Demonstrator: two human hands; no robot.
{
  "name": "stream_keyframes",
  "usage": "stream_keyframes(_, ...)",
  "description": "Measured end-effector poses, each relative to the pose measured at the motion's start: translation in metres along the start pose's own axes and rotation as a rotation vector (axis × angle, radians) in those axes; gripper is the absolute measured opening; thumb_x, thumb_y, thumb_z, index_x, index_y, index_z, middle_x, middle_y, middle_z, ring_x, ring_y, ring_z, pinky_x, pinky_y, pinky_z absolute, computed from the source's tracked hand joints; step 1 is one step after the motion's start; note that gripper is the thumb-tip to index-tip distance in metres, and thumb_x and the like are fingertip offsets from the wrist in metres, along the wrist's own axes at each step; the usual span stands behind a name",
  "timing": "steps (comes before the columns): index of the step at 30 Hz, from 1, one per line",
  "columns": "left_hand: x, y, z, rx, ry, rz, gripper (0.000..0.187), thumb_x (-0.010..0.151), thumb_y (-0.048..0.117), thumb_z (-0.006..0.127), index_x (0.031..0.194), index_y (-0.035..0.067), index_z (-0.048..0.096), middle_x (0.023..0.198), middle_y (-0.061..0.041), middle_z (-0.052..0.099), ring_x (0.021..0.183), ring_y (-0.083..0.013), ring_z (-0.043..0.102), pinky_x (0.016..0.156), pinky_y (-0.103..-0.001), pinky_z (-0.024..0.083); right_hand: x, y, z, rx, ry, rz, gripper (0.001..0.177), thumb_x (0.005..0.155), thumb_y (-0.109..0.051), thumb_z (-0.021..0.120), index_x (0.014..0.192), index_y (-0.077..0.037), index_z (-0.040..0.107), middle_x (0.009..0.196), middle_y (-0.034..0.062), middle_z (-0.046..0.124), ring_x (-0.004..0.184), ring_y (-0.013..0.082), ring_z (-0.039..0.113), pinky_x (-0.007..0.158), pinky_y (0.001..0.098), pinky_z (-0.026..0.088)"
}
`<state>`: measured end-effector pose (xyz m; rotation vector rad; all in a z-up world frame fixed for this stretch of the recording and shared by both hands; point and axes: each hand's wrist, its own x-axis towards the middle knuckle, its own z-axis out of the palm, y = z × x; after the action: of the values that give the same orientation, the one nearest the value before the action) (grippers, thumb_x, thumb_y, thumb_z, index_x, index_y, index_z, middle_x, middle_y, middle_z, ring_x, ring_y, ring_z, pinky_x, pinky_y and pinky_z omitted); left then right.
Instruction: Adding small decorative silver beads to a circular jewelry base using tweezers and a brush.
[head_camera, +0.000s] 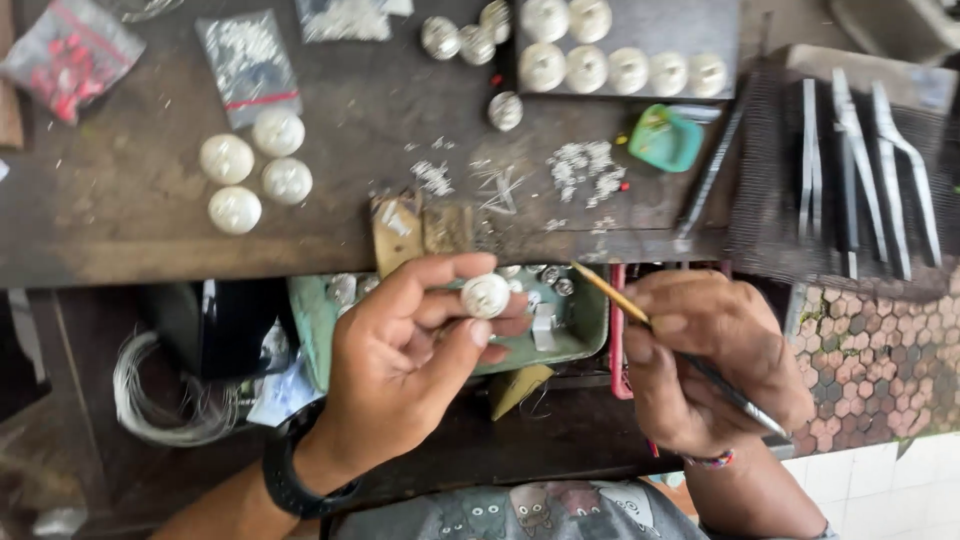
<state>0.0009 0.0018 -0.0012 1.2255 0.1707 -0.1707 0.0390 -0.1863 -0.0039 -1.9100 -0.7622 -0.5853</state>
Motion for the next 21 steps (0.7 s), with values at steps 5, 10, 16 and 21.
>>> stream_keyframes(5, 0.001, 0.001, -0.001, -0.073, -0.034, -0.061, 0.031, 0.082, 0.000, 0.050, 0.113, 0.001, 0.047, 0.095, -0.016, 0.067, 0.086, -0.0217, 0.069, 0.071, -0.026, 0.059, -0.006, -0.012, 0.002, 0.130, -0.222, 0.139, 0.007, 0.080, -0.006, 0.051, 0.084, -0.001, 0.048, 0.075, 0.0129, 0.054, 0.071, 0.0266, 0.067, 0.065, 0.0330, 0.064)
stream_keyframes(10, 0.003, 0.001, -0.002, 0.013, -0.037, -0.030, 0.031, 0.081, 0.000, 0.053, 0.111, 0.002, 0.048, 0.093, -0.015, 0.067, 0.090, -0.0189, 0.067, 0.077, -0.023, 0.057, -0.011, -0.019, 0.008, 0.229, -0.303, 0.191, 0.012, 0.083, -0.004, 0.051, 0.094, -0.002, 0.046, 0.090, 0.0154, 0.056, 0.089, 0.0307, 0.067, 0.084, 0.0404, 0.062)
stream_keyframes(16, 0.003, 0.001, -0.002, 0.072, -0.032, -0.015, 0.030, 0.081, 0.001, 0.054, 0.110, 0.003, 0.048, 0.092, -0.013, 0.068, 0.094, -0.0179, 0.067, 0.078, -0.021, 0.056, -0.013, -0.027, 0.012, 0.220, -0.291, 0.276, 0.012, 0.086, -0.007, 0.051, 0.098, -0.007, 0.049, 0.097, 0.0123, 0.057, 0.096, 0.0295, 0.067, 0.093, 0.0439, 0.061)
stream_keyframes(21, 0.004, 0.002, -0.003, 0.074, -0.044, 0.008, 0.030, 0.081, -0.001, 0.054, 0.110, 0.001, 0.048, 0.093, -0.014, 0.067, 0.095, -0.0199, 0.067, 0.080, -0.023, 0.057, -0.011, -0.028, 0.012, 0.224, -0.329, 0.304, 0.011, 0.085, -0.006, 0.051, 0.096, -0.005, 0.049, 0.099, 0.0153, 0.058, 0.101, 0.0359, 0.065, 0.094, 0.0456, 0.059)
